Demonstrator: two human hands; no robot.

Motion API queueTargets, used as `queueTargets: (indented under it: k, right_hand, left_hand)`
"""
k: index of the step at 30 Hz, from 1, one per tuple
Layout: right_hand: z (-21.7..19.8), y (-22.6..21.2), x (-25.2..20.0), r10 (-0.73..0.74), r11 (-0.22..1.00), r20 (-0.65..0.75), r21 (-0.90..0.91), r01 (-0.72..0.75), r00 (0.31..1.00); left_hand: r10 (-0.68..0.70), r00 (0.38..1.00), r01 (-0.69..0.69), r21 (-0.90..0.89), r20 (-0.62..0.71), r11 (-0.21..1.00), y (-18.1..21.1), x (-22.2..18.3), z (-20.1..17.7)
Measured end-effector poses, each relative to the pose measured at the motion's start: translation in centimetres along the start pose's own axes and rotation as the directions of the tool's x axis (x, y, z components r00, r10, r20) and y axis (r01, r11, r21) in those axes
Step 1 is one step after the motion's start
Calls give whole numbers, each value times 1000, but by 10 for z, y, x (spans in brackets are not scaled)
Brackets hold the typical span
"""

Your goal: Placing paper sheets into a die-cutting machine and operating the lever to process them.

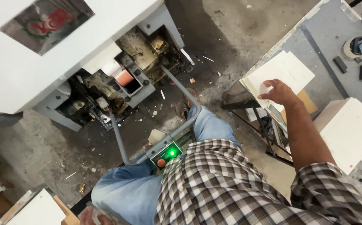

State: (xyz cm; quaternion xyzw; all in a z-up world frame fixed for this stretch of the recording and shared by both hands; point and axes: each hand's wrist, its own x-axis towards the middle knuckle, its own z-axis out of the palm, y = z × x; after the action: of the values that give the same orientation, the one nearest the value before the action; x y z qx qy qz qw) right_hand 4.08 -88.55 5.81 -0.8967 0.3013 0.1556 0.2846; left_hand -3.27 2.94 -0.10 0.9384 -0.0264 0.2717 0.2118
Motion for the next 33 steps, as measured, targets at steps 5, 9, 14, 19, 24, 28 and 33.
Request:
queueTargets:
  k: [5, 9, 14, 19, 24, 28, 33]
  right_hand:
    - [17, 3, -7, -75, 980, -109, -194, 53, 991]
    - [54, -16, -15, -124, 941, -322, -338, 9, 939]
    - [53, -20, -26, -99, 960, -392, -280, -17, 915]
    - [27, 49, -4, -179, 964, -458, -260, 61, 871]
    - [-51, -6, -50, 119, 992, -421, 90, -90, 899]
    - [-61, -4, -39, 239, 884, -345, 463, -57, 908]
    - [-44, -58, -4, 53, 608, -438, 727, 319, 897]
  left_hand:
    - [-28, 996, 35, -84, 79, 996, 85, 84, -3]
    - [0, 975, 11, -45, 224, 999, 170, 174, 3]
    - [261, 936, -232, -140, 237, 962, 279, 306, 14]
    - [362, 919, -310, -278, 159, 909, 298, 335, 109]
    - [113, 865, -96, -60, 489, 994, 306, 319, 181]
    - [215, 749, -267, -12, 627, 964, 287, 275, 211]
    - [447, 786, -523, 73, 427, 849, 280, 273, 207]
